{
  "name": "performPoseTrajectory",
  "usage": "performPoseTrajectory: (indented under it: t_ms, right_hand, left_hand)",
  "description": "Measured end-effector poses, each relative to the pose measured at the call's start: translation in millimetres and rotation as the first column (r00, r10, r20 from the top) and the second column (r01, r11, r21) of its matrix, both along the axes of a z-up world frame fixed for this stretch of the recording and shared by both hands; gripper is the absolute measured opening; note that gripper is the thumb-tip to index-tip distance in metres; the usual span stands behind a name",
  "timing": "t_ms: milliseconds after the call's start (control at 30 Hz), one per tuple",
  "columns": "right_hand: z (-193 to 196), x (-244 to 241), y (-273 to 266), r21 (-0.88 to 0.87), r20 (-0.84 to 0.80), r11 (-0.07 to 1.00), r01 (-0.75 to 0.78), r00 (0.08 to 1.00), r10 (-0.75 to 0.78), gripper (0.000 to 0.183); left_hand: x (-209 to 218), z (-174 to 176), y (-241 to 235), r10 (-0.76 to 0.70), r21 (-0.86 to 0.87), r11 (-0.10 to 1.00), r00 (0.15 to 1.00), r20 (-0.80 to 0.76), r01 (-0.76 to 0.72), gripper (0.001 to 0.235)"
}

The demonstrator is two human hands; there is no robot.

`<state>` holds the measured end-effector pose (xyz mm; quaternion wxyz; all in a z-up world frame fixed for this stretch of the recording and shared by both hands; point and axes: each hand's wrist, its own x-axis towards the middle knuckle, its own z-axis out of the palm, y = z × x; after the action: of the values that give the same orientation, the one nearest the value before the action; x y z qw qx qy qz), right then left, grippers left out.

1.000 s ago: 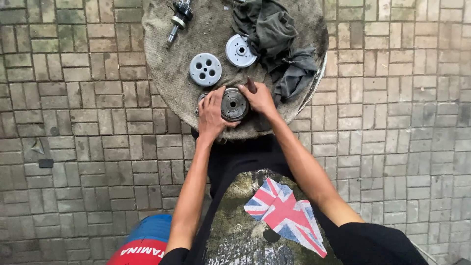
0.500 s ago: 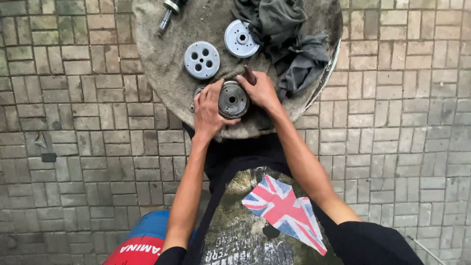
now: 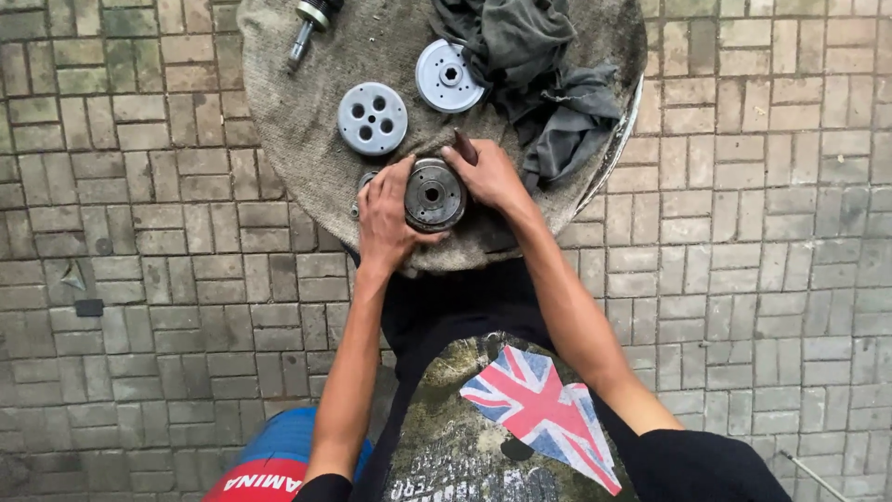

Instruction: The person scrubs a cylindrical metal part with a small abrasive block while holding it steady with the other hand. The part is rotated and repositioned repeatedly to clean different surfaces. Two other metal discs and a rag rest on the work surface nearby.

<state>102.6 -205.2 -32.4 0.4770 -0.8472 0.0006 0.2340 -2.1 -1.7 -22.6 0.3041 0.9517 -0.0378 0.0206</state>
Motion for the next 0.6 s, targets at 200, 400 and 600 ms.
performPoseTrajectory:
  t_ms: [200,400,600]
  right_hand:
    - [29,-14,-3,-0.035,-0.002,0.999,-0.008,1.000,0.008,0.038]
    - [17,-4,11,-0.057,0.045,0.998,0.010,0.999,-0.007,0.042]
    - [28,-15,1,-0.064,0.057,0.998,0.021,0.998,-0.017,0.042]
  left_hand:
    - [1,3,-1,0.001,-0.020,1.000,1.000,-0.023,-0.001,0.132]
    - [-2,9,-1,0.002,0.012,1.000,1.000,-0.017,-0.002,0.132]
    - [1,4,-1,-0.013,-0.004,1.000,1.000,-0.025,0.013,0.139]
